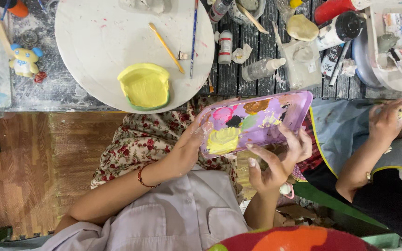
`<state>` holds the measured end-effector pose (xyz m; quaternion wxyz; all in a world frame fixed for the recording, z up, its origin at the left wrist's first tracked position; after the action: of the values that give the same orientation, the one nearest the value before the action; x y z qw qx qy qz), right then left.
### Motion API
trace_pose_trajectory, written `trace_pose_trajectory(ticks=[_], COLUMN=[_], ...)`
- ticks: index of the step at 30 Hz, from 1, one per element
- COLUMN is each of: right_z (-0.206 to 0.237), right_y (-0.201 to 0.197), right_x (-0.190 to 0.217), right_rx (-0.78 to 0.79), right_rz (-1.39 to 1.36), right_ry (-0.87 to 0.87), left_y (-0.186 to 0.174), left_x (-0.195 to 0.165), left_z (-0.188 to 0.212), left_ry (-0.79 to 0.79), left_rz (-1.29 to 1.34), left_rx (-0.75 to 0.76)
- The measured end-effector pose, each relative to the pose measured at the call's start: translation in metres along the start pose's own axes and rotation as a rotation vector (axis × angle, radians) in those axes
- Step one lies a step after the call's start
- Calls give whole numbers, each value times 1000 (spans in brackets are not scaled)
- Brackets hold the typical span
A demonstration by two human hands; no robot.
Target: The person paints the top surface of a small pink ceramic object with a brush, repeatedly dipping the brush into a bottle of paint. Later, the person switches to a yellow ceramic object and applies yellow paint from a palette.
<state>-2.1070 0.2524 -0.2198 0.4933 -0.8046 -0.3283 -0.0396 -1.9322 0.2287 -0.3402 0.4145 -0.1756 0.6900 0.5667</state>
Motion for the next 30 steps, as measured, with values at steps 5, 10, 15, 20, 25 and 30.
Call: trace_pose_trajectory(ticks=[5, 10, 15, 20, 25, 30], right_z=[2, 6, 1, -10, -21, -24], right_y=[-1, 10, 25, 34, 38, 35], right_x=[-3, -23, -20, 15, 27, 34], right_rx=[-182, -311, -243, -91, -73, -80], right_rz=[1, -257, -349, -263, -317, -264], right_ry=[112, 252, 327, 203, 160, 150], left_y=[-4, -14, -16, -11, -14, -6], left_x=[5, 12, 5, 5, 16, -4], left_z=[-7, -11, -6, -1, 6, 14], left_ry=[-27, -44, -2, 76, 46, 196], left_rz=[101, 202, 111, 298, 339, 163], left_rx=[-34, -80, -71, -31, -64, 32])
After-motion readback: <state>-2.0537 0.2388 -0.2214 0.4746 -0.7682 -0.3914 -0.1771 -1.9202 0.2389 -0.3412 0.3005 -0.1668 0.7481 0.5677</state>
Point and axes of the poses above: each hand's wrist, its own z-axis away from the middle knuckle, its own y-axis out of the palm, x = y × z, the point moved 8 cm from there along -z, towards the middle knuckle, and after that the axes turned 6 degrees about x, right-handed, at the moved point
